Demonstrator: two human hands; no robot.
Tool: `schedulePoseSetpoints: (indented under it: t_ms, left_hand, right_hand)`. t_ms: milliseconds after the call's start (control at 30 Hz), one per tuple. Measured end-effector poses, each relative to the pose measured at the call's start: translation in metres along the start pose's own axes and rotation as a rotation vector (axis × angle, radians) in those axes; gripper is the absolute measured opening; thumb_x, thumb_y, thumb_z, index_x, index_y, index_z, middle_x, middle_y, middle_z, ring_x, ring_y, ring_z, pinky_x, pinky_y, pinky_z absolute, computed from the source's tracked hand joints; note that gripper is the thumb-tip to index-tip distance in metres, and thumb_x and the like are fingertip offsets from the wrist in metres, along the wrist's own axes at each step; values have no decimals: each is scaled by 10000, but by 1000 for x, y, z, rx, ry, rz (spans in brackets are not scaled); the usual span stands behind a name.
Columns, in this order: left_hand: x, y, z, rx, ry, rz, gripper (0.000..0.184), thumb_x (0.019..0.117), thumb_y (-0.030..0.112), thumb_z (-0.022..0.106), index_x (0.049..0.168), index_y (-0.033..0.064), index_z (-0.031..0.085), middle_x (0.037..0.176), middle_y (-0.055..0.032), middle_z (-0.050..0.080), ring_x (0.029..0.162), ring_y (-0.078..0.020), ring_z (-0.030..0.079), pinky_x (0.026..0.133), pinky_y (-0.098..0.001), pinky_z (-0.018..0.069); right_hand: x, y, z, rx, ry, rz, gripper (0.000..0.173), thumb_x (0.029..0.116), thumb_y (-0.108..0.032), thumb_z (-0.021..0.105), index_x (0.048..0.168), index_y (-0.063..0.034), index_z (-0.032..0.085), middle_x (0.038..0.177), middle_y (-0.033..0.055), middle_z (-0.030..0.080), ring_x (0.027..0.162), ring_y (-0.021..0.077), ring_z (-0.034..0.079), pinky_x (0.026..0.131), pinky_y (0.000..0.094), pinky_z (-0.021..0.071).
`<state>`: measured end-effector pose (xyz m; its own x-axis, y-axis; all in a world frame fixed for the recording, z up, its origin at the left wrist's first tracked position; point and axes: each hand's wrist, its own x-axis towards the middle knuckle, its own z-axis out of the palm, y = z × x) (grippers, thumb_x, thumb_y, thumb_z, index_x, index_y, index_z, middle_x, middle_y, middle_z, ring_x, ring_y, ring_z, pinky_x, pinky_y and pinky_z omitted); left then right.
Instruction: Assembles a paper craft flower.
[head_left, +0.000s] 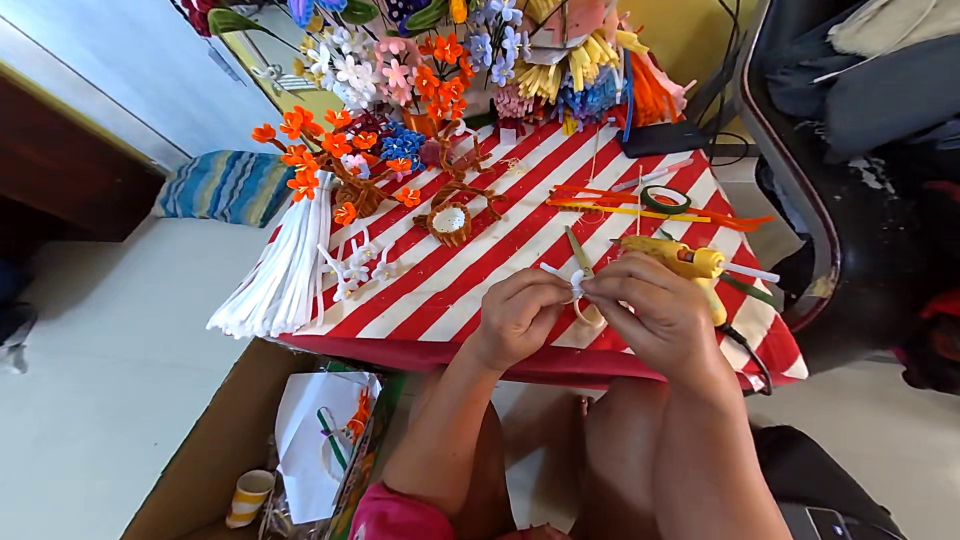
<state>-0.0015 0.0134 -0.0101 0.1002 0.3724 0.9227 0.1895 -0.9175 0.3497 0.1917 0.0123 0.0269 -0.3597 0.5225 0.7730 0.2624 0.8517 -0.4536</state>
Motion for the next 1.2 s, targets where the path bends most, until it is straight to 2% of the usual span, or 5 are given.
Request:
schedulePoseSetpoints:
  t_ms: [333,800,1200]
  left_hand:
    - [-4,-2,1,-124,9,-126,66,987,59,658,975,-6,659,943,-88,692,900,-83,689,832,-236,591]
    - [-4,7,13,-386,141,-374,28,967,34,667,989,40,683,928,11,695,840,-29,677,777,-224,595]
    - [-4,8,16,-360,218,-382,90,965,4,653,1029,61,681,964,26,713,863,-22,686,814,-232,600]
  right_hand:
    - [0,2,3,27,34,2,111,966,-55,651,956,-33,759,917,54,704,929,81,643,847,199,527]
    - [0,-2,6,-9,55,31,108,947,-60,660,919,-18,756,906,59,721,906,76,652,840,194,529]
    - [2,-5,16,-28,97,43,106,933,-60,671,938,-13,766,911,70,717,913,84,645,837,194,522]
